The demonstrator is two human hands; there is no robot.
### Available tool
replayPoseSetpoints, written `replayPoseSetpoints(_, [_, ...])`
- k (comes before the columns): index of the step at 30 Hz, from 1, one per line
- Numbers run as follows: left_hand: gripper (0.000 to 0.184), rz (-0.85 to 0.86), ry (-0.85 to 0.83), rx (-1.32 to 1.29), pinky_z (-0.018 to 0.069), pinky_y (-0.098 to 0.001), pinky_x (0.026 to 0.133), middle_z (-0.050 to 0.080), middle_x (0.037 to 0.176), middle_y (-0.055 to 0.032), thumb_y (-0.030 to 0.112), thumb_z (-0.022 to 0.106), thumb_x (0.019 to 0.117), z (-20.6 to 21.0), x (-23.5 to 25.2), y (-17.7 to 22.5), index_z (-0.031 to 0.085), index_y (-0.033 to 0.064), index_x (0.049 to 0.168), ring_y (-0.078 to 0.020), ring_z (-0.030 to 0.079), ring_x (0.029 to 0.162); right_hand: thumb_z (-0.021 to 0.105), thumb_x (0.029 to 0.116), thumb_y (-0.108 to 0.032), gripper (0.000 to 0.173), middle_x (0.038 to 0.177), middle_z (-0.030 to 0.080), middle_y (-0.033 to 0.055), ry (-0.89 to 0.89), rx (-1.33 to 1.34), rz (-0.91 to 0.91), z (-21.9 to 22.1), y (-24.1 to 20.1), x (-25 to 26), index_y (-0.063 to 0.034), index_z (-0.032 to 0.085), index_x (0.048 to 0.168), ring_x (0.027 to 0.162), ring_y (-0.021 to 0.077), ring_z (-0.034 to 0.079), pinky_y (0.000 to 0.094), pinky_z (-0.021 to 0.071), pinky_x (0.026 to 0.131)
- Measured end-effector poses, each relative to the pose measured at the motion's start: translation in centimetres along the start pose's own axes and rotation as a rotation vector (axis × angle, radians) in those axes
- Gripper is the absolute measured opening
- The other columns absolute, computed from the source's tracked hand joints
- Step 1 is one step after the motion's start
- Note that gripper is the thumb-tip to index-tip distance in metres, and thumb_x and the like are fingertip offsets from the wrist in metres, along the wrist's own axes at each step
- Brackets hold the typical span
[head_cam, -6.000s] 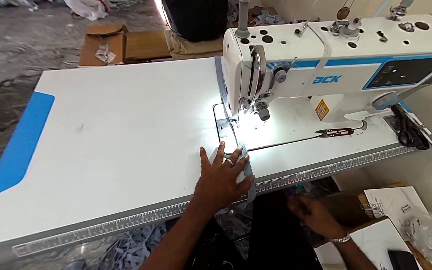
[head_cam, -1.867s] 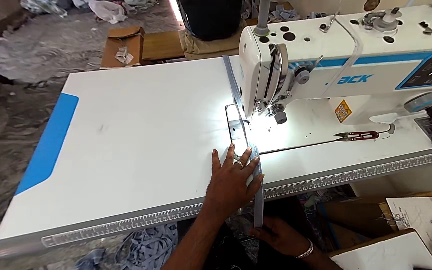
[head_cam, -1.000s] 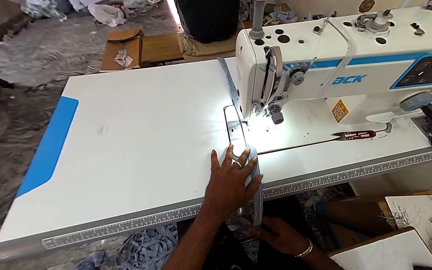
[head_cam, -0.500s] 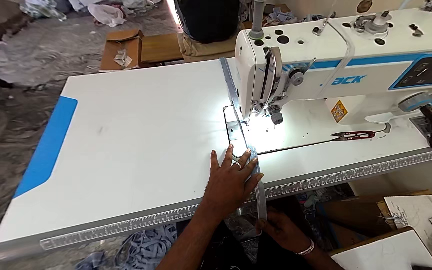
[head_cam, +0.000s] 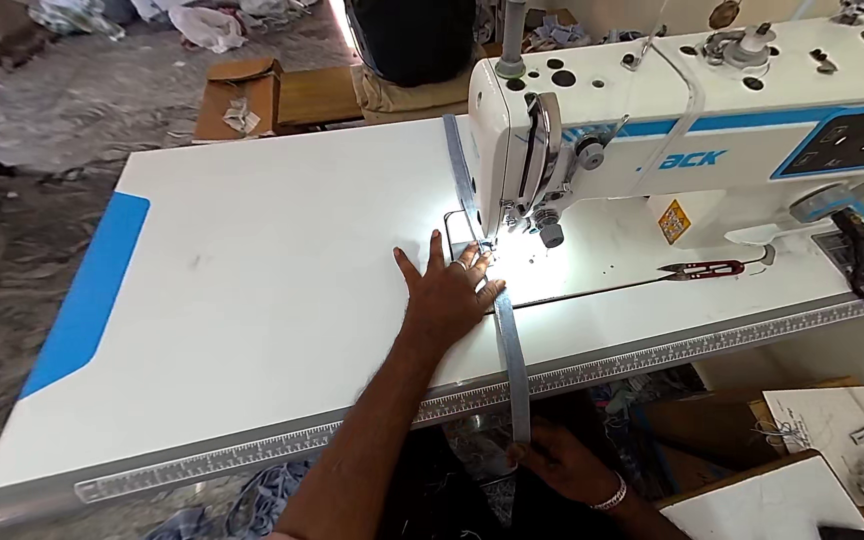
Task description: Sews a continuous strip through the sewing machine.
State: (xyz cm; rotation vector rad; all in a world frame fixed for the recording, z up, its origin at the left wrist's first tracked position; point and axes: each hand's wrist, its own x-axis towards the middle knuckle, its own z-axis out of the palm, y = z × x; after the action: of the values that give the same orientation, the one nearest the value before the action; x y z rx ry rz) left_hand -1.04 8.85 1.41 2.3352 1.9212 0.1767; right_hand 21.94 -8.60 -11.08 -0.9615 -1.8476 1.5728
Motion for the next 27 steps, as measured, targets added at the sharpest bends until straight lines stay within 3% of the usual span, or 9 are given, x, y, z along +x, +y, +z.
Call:
replayPoseSetpoints(6, [0.060, -0.038, 0.014, -0.001, -0.0021, -0.0868, 0.108, 0.042, 0.162, 0.0093, 0.064, 0.026, 0.1047, -0.2, 0.8, 0.2, 0.055, 0.0361, 0.149, -0.0391, 0.016, 0.158, 0.055, 0.1045, -0.044, 0.039, 0.105, 0.073, 0.0026, -0.185, -0.363, 0.229, -8.0, -6.6, -0.6, -0.0134, 0.070, 0.123, 0.093, 0.0110, 0.070, 0.0360, 0.0593, 0.085])
replayPoseSetpoints(11, [0.060, -0.039, 0.026, -0.002, -0.0014, -0.0875, 0.107, 0.044, 0.162, 0.0083, 0.062, 0.026, 0.1054, 0.0, 1.0, 0.5, 0.057, 0.0335, 0.148, -0.0394, 0.018, 0.157, 0.057, 0.1049, -0.032, 0.031, 0.106, 0.074, 0.0049, 0.454, -0.741, 0.167, -18.4, -15.8, -0.9, -0.0128, 0.069, 0.125, 0.090, 0.0182, 0.071, 0.0462, 0.0597, 0.079])
replayPoseSetpoints(14, [0.057, -0.063, 0.027, -0.011, -0.0004, -0.0875, 0.107, 0.045, 0.161, 0.0080, 0.059, 0.028, 0.1065, -0.2, 1.3, 0.5, 0.057, 0.0336, 0.149, -0.0399, 0.020, 0.157, 0.054, 0.1054, -0.034, 0.054, 0.142, 0.058, 0.0242, 0.746, -1.094, 0.230, -22.6, -14.9, 0.8, -0.0027, 0.050, 0.149, 0.131, 0.0458, 0.055, 0.0726, 0.0399, 0.105])
replayPoseSetpoints(17, [0.055, -0.078, 0.015, -0.019, 0.0001, -0.0876, 0.107, 0.045, 0.161, 0.0066, 0.057, 0.029, 0.1071, -0.4, 1.7, 0.5, 0.055, 0.0331, 0.150, -0.0401, 0.020, 0.156, 0.059, 0.1015, -0.015, 0.059, 0.155, 0.044, 0.0284, 0.559, -1.239, 0.456, -24.3, -12.5, 2.0, 0.0008, 0.039, 0.156, 0.143, 0.0583, 0.035, 0.0906, 0.0074, 0.104])
replayPoseSetpoints(19, [0.057, -0.083, 0.026, -0.026, 0.0011, -0.0870, 0.108, 0.045, 0.161, 0.0062, 0.059, 0.030, 0.1065, -0.3, 1.6, 0.5, 0.055, 0.0323, 0.150, -0.0396, 0.022, 0.156, 0.057, 0.1030, -0.018, 0.053, 0.148, 0.050, 0.0310, 0.571, -1.204, 0.422, -24.5, -13.9, 1.1, -0.0011, 0.046, 0.152, 0.138, 0.0607, 0.039, 0.0900, 0.0132, 0.104])
replayPoseSetpoints(21, [0.061, -0.085, 0.070, -0.055, 0.0016, -0.0858, 0.109, 0.047, 0.160, 0.0031, 0.062, 0.033, 0.1048, 0.0, 1.2, 0.4, 0.056, 0.0281, 0.150, -0.0394, 0.025, 0.155, 0.053, 0.1062, -0.029, 0.050, 0.142, 0.054, 0.0295, 0.705, -1.106, 0.280, -23.2, -16.2, -0.4, -0.0035, 0.050, 0.149, 0.132, 0.0524, 0.051, 0.0767, 0.0368, 0.104])
replayPoseSetpoints(23, [0.071, -0.042, 0.099, -0.085, 0.0043, -0.0850, 0.111, 0.047, 0.159, -0.0004, 0.070, 0.037, 0.0997, 0.3, 0.0, 0.6, 0.055, 0.0233, 0.150, -0.0402, 0.027, 0.154, 0.055, 0.1055, -0.031, 0.035, 0.116, 0.070, 0.0164, 0.676, -0.898, 0.173, -20.0, -16.2, -2.1, -0.0083, 0.066, 0.129, 0.102, 0.0331, 0.070, 0.0597, 0.0565, 0.083])
replayPoseSetpoints(24, [0.074, -0.006, 0.103, -0.082, 0.0071, -0.0854, 0.111, 0.048, 0.159, -0.0006, 0.074, 0.038, 0.0974, 0.4, -1.0, 1.0, 0.057, 0.0225, 0.148, -0.0407, 0.029, 0.153, 0.058, 0.1040, -0.029, 0.026, 0.101, 0.072, 0.0089, 0.514, -0.727, 0.159, -18.1, -15.1, -2.8, -0.0108, 0.071, 0.118, 0.085, 0.0234, 0.070, 0.0497, 0.0593, 0.071])
replayPoseSetpoints(27, [0.072, 0.125, 0.082, -0.062, 0.0084, -0.0833, 0.113, 0.046, 0.160, 0.0028, 0.073, 0.034, 0.0992, 0.8, -5.7, 2.2, 0.056, 0.0260, 0.149, -0.0400, 0.026, 0.155, 0.063, 0.1013, -0.039, 0.040, 0.124, 0.072, 0.0005, -0.144, -0.293, 0.310, -11.6, -9.1, -1.8, -0.0157, 0.067, 0.134, 0.108, 0.0122, 0.070, 0.0374, 0.0586, 0.097])
